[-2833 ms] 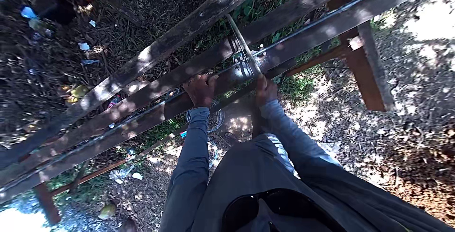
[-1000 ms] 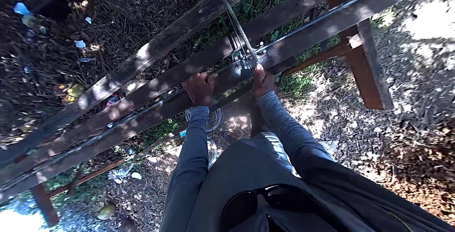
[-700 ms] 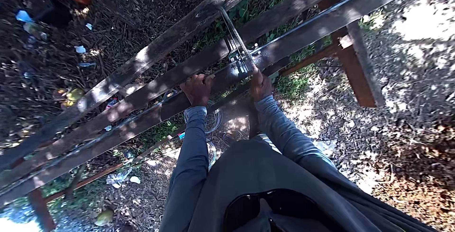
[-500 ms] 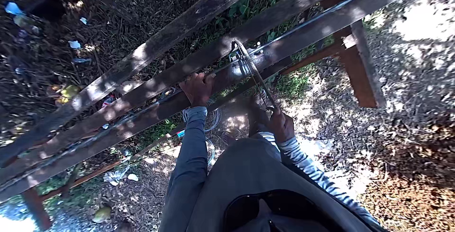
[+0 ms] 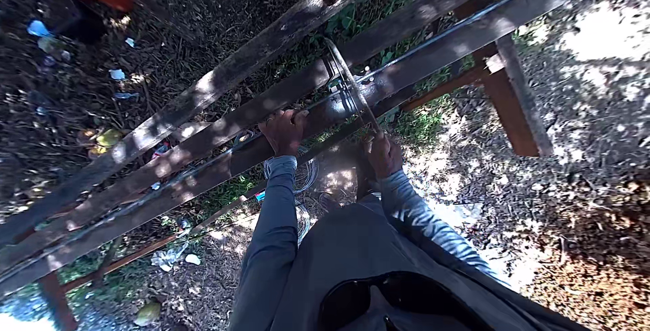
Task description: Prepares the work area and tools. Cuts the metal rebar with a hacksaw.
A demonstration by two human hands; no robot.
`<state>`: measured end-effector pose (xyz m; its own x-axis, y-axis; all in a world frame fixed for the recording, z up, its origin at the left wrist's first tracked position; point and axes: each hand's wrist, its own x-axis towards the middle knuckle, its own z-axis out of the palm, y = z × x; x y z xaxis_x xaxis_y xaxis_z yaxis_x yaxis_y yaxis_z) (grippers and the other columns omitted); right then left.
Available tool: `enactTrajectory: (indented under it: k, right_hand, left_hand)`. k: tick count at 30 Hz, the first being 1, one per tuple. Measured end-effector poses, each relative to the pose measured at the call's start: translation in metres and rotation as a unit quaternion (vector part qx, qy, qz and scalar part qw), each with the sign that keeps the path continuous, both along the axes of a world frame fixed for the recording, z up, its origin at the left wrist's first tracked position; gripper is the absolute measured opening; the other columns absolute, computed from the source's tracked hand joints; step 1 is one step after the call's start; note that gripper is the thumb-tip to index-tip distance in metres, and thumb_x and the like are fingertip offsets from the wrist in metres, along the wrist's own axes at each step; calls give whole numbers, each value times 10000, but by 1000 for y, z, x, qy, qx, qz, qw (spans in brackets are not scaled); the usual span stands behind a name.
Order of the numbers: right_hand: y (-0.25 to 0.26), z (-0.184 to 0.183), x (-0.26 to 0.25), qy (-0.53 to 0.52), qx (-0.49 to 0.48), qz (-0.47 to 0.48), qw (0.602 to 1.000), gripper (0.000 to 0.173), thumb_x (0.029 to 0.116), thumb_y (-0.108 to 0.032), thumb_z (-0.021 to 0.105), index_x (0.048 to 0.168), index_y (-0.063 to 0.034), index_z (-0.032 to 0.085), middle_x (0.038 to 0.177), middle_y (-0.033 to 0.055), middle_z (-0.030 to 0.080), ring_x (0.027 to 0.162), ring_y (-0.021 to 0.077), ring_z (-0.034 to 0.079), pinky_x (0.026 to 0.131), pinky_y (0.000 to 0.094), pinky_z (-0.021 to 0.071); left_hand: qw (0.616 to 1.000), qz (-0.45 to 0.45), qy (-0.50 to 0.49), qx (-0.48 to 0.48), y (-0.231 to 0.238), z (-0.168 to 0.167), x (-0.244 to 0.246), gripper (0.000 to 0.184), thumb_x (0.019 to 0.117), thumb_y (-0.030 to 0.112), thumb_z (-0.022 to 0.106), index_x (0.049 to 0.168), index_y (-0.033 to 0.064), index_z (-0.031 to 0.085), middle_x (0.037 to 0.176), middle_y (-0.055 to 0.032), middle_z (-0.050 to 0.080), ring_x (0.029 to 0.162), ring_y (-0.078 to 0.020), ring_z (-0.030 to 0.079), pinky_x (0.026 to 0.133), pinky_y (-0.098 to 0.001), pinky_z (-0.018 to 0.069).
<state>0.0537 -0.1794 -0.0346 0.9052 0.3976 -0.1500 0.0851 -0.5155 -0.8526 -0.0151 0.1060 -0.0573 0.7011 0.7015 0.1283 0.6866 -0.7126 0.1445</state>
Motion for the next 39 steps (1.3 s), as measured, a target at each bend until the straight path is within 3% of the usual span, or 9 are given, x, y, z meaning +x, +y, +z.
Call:
enactTrajectory:
  k: [4, 8, 12, 16, 22, 25, 27, 30, 39]
  right_hand:
    - [-56, 8, -36, 2, 1, -7, 1000, 733, 1073, -566, 180, 867, -48, 656, 588, -1, 495, 516, 130, 505, 513, 401, 480]
    - [18, 18, 11, -9, -68, -2, 998, 711, 1074, -522, 216, 802, -6, 621, 625, 109, 546, 585, 257, 581, 576, 512, 501]
    - [79, 7, 54, -32, -8, -14, 999, 671, 1095, -506, 250, 763, -39, 599, 630, 97, 540, 602, 253, 583, 594, 512, 487]
    - [38, 3, 24, -54, -2, 5, 999, 714, 1097, -531, 197, 846, -30, 640, 629, 115, 551, 586, 270, 586, 576, 528, 499]
    - [-59, 2, -41, 2, 8, -14, 1000, 753, 1053, -639, 195, 801, -71, 621, 564, -3, 466, 497, 134, 487, 492, 403, 460]
    - [-7, 12, -8, -3, -34, 2, 999, 764, 1054, -599, 190, 879, -26, 663, 598, 56, 525, 537, 192, 546, 534, 461, 492]
    - [47, 10, 29, -27, -55, 5, 998, 721, 1073, -538, 217, 839, -11, 649, 663, 133, 597, 635, 287, 631, 607, 545, 514]
    - [89, 6, 60, -54, -28, -7, 998, 711, 1066, -559, 225, 763, -40, 605, 658, 119, 588, 647, 286, 630, 618, 542, 510]
    - [36, -1, 23, -25, 12, -3, 1000, 706, 1093, -543, 192, 832, -43, 616, 598, 82, 507, 537, 239, 549, 532, 499, 494]
  left_hand:
    - [1000, 2, 0, -8, 0, -2, 1, 606, 964, 748, 398, 980, 247, 739, 946, -13, 712, 974, -263, 656, 992, -606, 400]
    - [1000, 6, 14, -13, 0, 0, 1, 602, 969, 750, 388, 981, 258, 734, 943, -1, 710, 972, -246, 653, 972, -578, 412]
    - [1000, 5, 3, 0, 0, 0, -1, 604, 968, 757, 390, 979, 264, 739, 935, 7, 715, 958, -243, 660, 969, -566, 421]
    - [1000, -1, -5, 4, -1, 1, -1, 621, 961, 768, 391, 945, 246, 727, 902, -8, 696, 936, -247, 657, 963, -582, 422]
    - [1000, 2, 0, -4, -3, -1, -3, 636, 955, 774, 390, 985, 245, 742, 922, -14, 704, 931, -260, 651, 944, -573, 424]
    - [1000, 1, -4, 2, -1, -2, -3, 621, 957, 766, 403, 994, 254, 753, 913, -8, 712, 918, -252, 653, 945, -566, 423]
    - [1000, 3, 3, 0, -1, -5, -3, 628, 959, 775, 381, 985, 262, 742, 900, 2, 701, 909, -239, 653, 933, -562, 424]
    - [1000, 5, 3, 0, -1, -4, -3, 623, 961, 773, 375, 982, 268, 740, 912, 8, 707, 921, -241, 657, 937, -570, 428]
    - [1000, 3, -4, 6, 1, -3, -2, 606, 958, 775, 385, 1014, 293, 748, 914, 12, 703, 926, -233, 648, 940, -563, 414]
